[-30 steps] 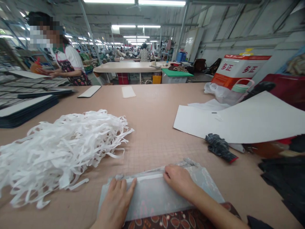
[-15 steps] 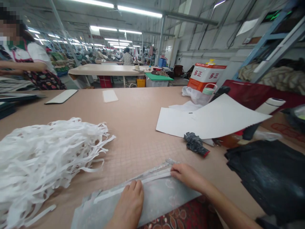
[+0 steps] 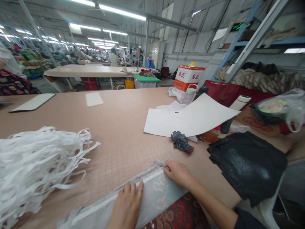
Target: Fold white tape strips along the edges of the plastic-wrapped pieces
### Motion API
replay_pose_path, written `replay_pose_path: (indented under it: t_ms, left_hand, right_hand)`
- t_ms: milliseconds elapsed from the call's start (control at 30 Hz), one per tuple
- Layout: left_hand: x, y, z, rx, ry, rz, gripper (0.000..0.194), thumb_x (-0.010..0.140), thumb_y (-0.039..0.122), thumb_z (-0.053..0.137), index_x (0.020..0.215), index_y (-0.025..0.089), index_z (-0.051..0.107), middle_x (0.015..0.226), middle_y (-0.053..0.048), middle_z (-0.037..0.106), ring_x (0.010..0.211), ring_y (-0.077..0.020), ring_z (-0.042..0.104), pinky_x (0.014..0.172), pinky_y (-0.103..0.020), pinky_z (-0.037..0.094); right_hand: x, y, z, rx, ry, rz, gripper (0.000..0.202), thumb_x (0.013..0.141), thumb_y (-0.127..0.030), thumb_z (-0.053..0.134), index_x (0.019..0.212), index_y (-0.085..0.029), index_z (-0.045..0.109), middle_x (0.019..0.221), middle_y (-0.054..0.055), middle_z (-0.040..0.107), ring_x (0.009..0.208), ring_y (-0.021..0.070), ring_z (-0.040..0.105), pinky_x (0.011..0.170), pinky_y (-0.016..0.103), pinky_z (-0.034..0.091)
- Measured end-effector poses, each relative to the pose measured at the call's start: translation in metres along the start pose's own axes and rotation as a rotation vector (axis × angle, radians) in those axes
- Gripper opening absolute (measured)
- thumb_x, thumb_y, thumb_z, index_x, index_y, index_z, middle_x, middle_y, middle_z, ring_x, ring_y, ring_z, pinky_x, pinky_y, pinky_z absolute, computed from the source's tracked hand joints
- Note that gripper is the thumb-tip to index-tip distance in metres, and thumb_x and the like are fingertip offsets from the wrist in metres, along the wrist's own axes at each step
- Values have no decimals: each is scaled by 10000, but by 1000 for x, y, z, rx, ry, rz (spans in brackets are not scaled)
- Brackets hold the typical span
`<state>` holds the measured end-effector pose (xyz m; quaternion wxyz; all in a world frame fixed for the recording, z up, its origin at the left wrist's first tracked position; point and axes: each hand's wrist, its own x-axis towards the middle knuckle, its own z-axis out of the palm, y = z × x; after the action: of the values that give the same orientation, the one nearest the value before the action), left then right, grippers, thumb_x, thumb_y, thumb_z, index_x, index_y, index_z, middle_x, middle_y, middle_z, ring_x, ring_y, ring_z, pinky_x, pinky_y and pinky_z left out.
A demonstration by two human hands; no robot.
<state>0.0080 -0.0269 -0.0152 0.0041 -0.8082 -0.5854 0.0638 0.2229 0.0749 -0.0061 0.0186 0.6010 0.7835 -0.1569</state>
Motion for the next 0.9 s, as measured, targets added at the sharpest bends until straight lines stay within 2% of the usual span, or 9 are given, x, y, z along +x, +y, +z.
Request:
replay_pose_path:
  t_ms: [233, 467, 567, 633, 700, 800, 833, 900]
  left_hand:
    - [0, 1, 7, -43, 9, 28, 515, 765, 17, 342, 1241, 197, 423, 1046, -86, 545, 917, -221, 495, 747, -340, 399]
    - [2, 5, 6, -24, -25, 13, 546, 742, -29, 294, 1236, 161, 428, 1075, -105, 545, 929, -233, 492, 755, -369, 404]
    - [2, 6, 5, -52, -32, 2, 544, 740, -27, 294, 1232, 159, 432, 1073, -110, 544, 930, -228, 491, 758, -365, 405]
    - [3, 8, 5, -61, -25, -11, 537, 743, -16, 299, 1233, 162, 431, 1076, -117, 540, 934, -231, 489, 760, -374, 408]
    - [4, 10, 4, -64, -22, -19, 529, 748, -4, 304, 1232, 167, 431, 1082, -119, 538, 939, -235, 489, 765, -388, 411]
    - [-2, 6, 7, -69, -35, -17, 534, 748, -5, 301, 1239, 164, 424, 1126, -120, 530, 971, -235, 486, 790, -394, 417]
    - [-8, 1, 10, -67, -48, -22, 541, 743, -12, 298, 1239, 161, 426, 1150, -120, 524, 995, -236, 482, 807, -391, 417]
    - [-27, -17, 18, -61, -87, -42, 560, 728, -29, 296, 1235, 162, 437, 1198, -111, 509, 1059, -235, 464, 850, -373, 409]
  right_hand:
    - [4, 14, 4, 114, -16, 48, 145, 776, -247, 441, 756, -176, 566, 765, 29, 647, 710, 141, 565, 574, 218, 304]
    - [11, 17, 0, 66, -26, 34, 109, 754, -216, 470, 748, -175, 570, 754, 30, 641, 692, 150, 554, 557, 231, 294]
    - [11, 13, -4, 35, -13, 21, 95, 743, -178, 492, 795, -175, 571, 783, 39, 631, 718, 162, 552, 575, 239, 310]
    - [6, -1, -1, -6, 46, 7, 155, 763, -104, 444, 838, -163, 565, 852, 69, 613, 794, 177, 543, 631, 253, 331]
    - [-4, -21, 7, -41, 122, -132, 210, 785, -53, 393, 844, -163, 563, 889, 79, 590, 853, 185, 522, 696, 268, 347]
    - [-25, -43, 21, -42, 169, -518, 191, 810, -76, 417, 870, -186, 560, 894, 48, 577, 854, 181, 505, 759, 281, 366]
    - [-30, -43, 24, -33, 169, -593, 186, 814, -84, 428, 894, -189, 559, 900, 43, 577, 854, 180, 503, 770, 285, 371]
    - [-36, -33, 24, -26, 178, -601, 207, 822, -83, 425, 943, -183, 559, 933, 52, 580, 878, 185, 500, 786, 291, 378]
